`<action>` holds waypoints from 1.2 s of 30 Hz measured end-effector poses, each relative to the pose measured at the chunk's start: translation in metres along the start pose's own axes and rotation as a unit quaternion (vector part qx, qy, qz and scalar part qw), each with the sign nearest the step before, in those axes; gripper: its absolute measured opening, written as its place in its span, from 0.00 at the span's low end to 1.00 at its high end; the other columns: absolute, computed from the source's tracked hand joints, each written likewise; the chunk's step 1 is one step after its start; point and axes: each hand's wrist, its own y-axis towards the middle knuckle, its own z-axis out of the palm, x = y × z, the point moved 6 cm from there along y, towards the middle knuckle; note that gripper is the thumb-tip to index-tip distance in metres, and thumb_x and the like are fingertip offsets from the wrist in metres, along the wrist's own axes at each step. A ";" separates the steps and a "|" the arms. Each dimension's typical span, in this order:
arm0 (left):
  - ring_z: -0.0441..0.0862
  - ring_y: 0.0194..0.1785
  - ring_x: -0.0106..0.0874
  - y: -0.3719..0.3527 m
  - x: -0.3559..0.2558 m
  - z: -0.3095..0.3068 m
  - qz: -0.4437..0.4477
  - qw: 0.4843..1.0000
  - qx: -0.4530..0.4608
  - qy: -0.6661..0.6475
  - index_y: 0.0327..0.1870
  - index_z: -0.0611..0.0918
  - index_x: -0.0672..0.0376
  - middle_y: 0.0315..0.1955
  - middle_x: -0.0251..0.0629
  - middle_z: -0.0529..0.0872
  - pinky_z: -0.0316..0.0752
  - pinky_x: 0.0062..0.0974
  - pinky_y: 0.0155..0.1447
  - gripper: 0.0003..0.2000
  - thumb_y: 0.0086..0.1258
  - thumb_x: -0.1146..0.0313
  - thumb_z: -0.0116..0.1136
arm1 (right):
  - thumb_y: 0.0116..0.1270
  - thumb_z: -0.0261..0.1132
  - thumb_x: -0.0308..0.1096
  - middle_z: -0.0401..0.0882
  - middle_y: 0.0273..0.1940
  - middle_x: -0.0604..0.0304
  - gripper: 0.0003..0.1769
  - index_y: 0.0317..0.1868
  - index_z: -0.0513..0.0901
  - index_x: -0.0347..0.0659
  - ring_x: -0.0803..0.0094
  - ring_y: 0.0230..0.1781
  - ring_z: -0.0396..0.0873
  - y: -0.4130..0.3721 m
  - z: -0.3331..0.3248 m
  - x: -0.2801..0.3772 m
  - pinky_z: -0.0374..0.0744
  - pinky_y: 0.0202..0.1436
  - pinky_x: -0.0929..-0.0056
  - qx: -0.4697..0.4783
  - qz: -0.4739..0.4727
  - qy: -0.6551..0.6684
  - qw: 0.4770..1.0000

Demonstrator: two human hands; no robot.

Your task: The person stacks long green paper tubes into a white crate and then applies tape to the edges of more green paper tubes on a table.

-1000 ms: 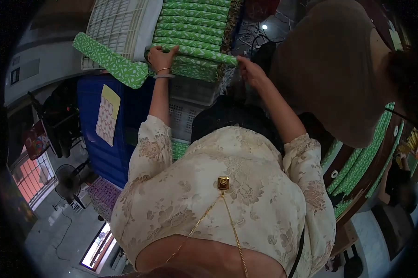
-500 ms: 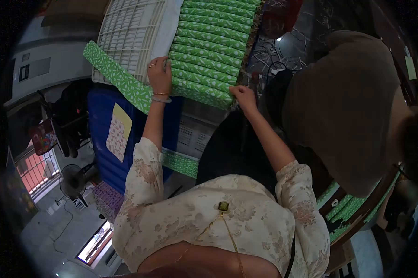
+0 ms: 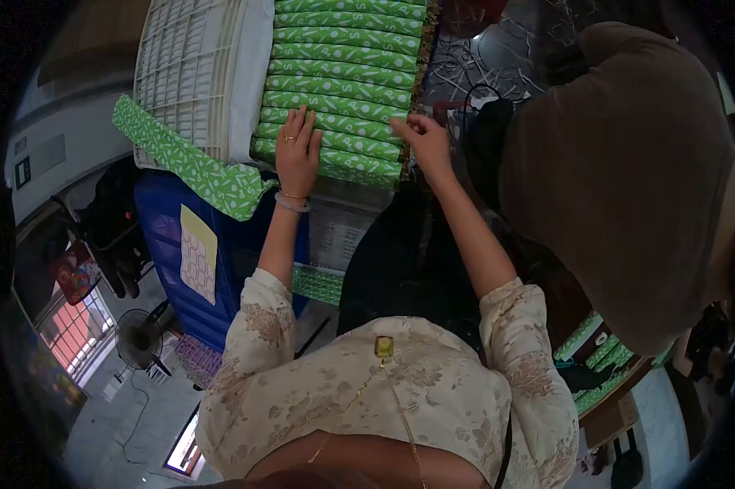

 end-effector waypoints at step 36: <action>0.76 0.41 0.34 0.053 0.019 -0.006 0.038 0.990 -0.048 -0.128 0.31 0.84 0.56 0.34 0.33 0.81 0.71 0.31 0.42 0.07 0.51 0.71 0.65 | 0.58 0.66 0.46 0.62 0.21 0.75 0.15 0.38 0.82 0.44 0.85 0.21 0.58 -0.001 -0.064 -0.022 0.59 0.24 0.80 -0.015 0.168 0.136 0.976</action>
